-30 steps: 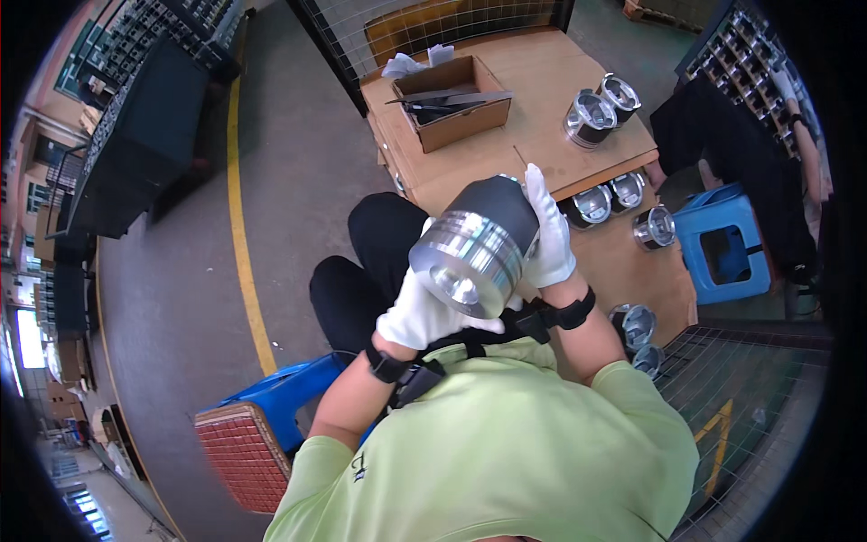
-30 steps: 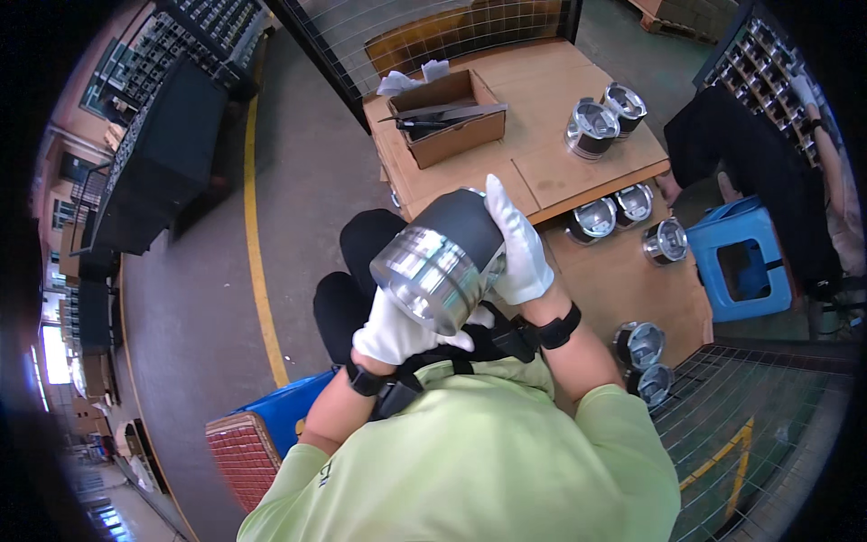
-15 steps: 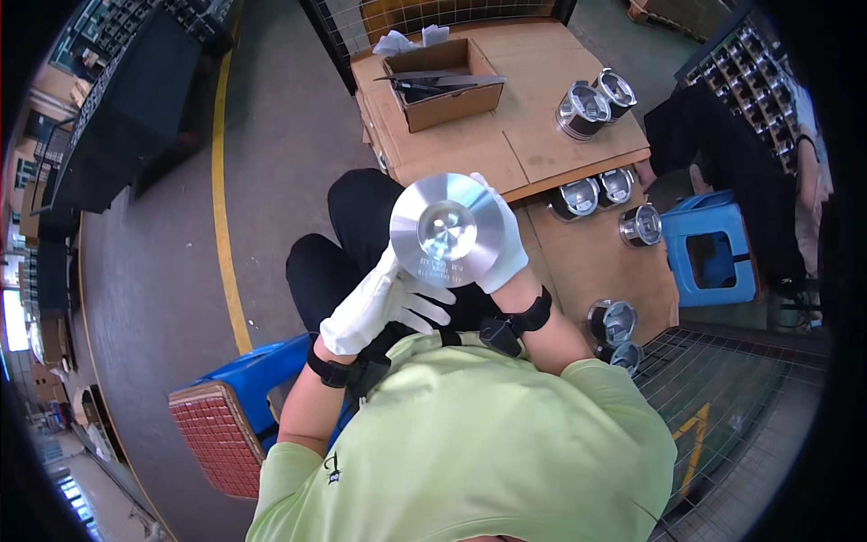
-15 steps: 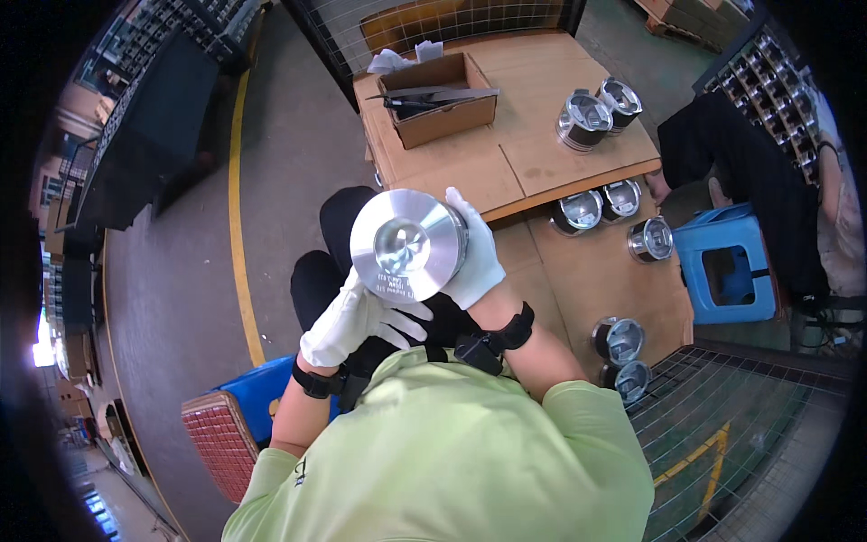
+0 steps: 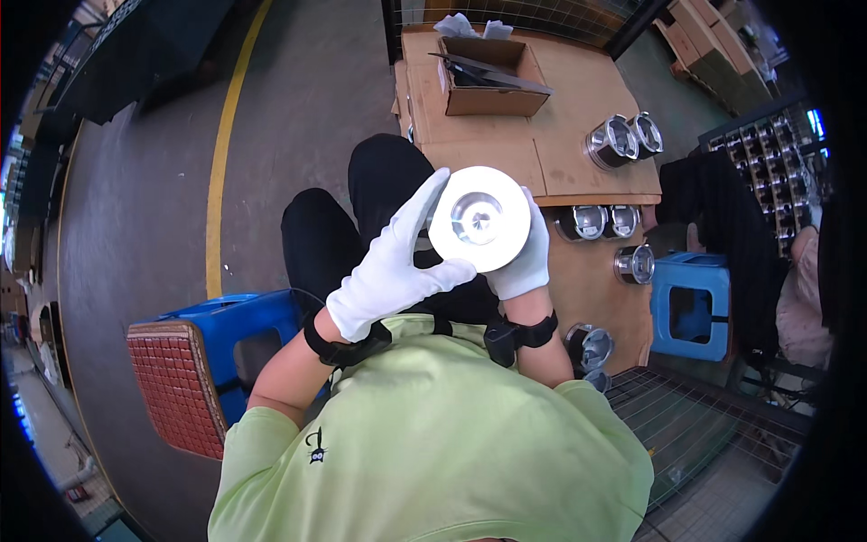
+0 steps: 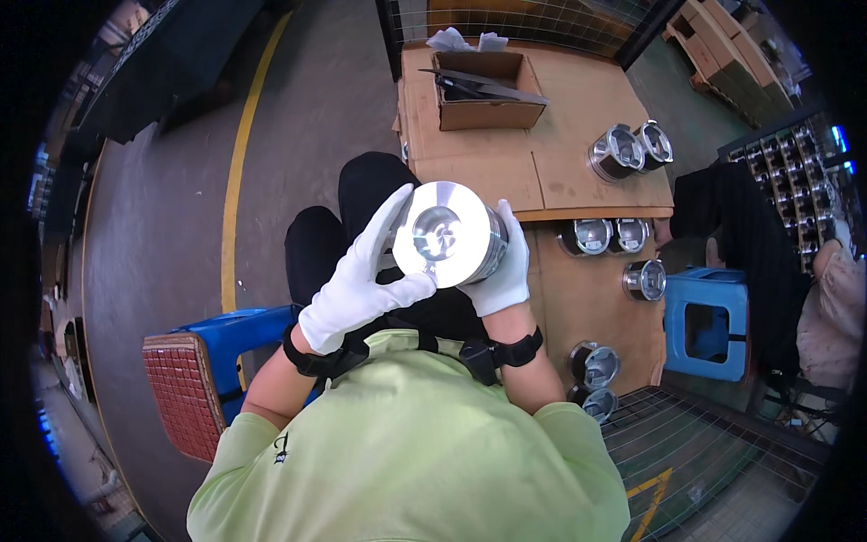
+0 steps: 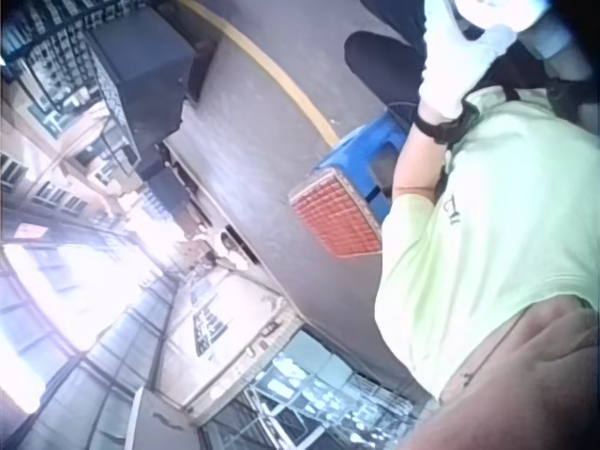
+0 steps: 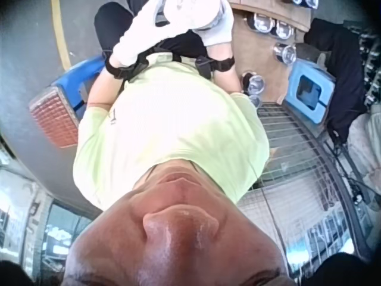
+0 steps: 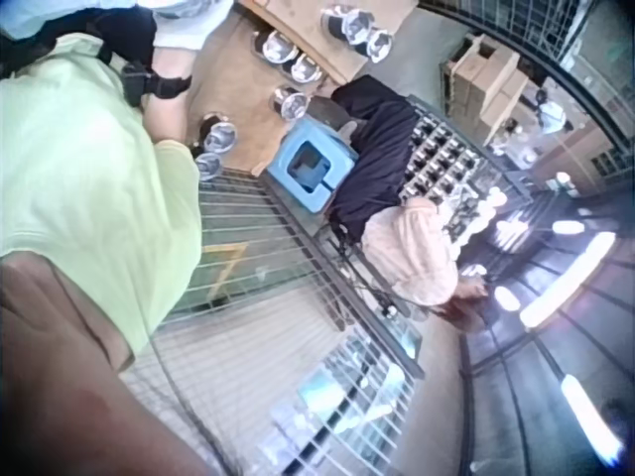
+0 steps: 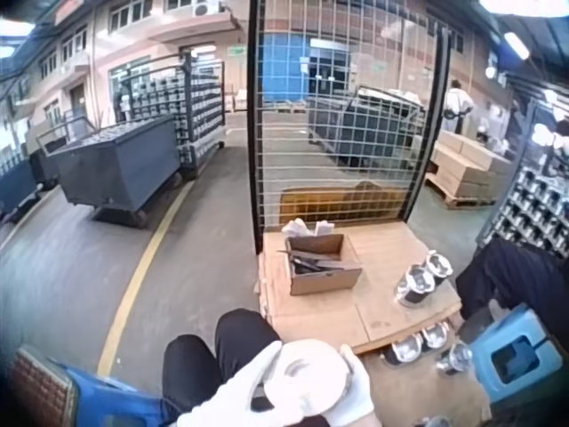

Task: Inspecting large metal pistons and marking them with a tool on a fabrication floor.

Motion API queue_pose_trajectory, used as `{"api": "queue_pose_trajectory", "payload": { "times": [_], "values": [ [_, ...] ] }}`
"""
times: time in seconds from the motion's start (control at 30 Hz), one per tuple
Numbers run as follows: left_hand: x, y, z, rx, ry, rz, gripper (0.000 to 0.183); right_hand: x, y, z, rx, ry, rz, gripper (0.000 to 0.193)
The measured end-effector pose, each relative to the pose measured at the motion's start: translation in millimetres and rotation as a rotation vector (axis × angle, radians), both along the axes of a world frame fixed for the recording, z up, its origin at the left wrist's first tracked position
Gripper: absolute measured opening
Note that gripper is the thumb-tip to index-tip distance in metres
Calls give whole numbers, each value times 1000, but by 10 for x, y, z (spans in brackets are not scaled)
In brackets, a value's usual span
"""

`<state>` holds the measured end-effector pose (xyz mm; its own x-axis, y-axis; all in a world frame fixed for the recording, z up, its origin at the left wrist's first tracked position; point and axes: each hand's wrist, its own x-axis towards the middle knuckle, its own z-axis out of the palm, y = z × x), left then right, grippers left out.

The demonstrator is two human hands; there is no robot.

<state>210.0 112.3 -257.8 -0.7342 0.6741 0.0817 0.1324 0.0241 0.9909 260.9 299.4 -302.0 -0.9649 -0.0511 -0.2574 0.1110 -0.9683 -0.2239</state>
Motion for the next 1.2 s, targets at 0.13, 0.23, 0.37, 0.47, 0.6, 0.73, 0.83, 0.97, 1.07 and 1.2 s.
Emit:
{"api": "queue_pose_trajectory", "payload": {
  "times": [0.13, 0.23, 0.37, 0.47, 0.6, 0.73, 0.83, 0.97, 1.07, 1.2],
  "values": [
    [31, 24, 91, 69, -116, -43, 104, 2, -11, 34, 92, -78, -57, 48],
    [-9, 43, 108, 23, 46, -58, 105, 24, 39, 69, 213, -178, -157, 43],
    [43, 171, 163, 91, -97, 80, 93, 16, 38, 52, 178, -173, -69, 44],
    [-46, 220, 87, 25, 14, 105, 70, 27, -44, 152, 163, -140, -36, 43],
    [-193, 128, 43, 168, -393, 40, 43, 23, -26, -51, 19, -86, -27, 43],
    [-220, 67, -192, 166, -553, 136, 54, -58, 37, 133, -9, 18, -40, 42],
    [-105, 167, -114, 434, -1384, -87, 62, -123, 121, 200, 241, 3, -168, 42],
    [-87, 232, -144, 823, -1735, -563, 94, -65, 301, 362, 1410, 361, -84, 45],
    [-53, 204, -256, 826, -1626, -476, 99, -23, 87, 651, 1309, 363, -201, 44],
    [-164, 105, -261, 878, -1363, -600, 87, 16, 79, 761, 1549, 510, -395, 40]
  ]
}}
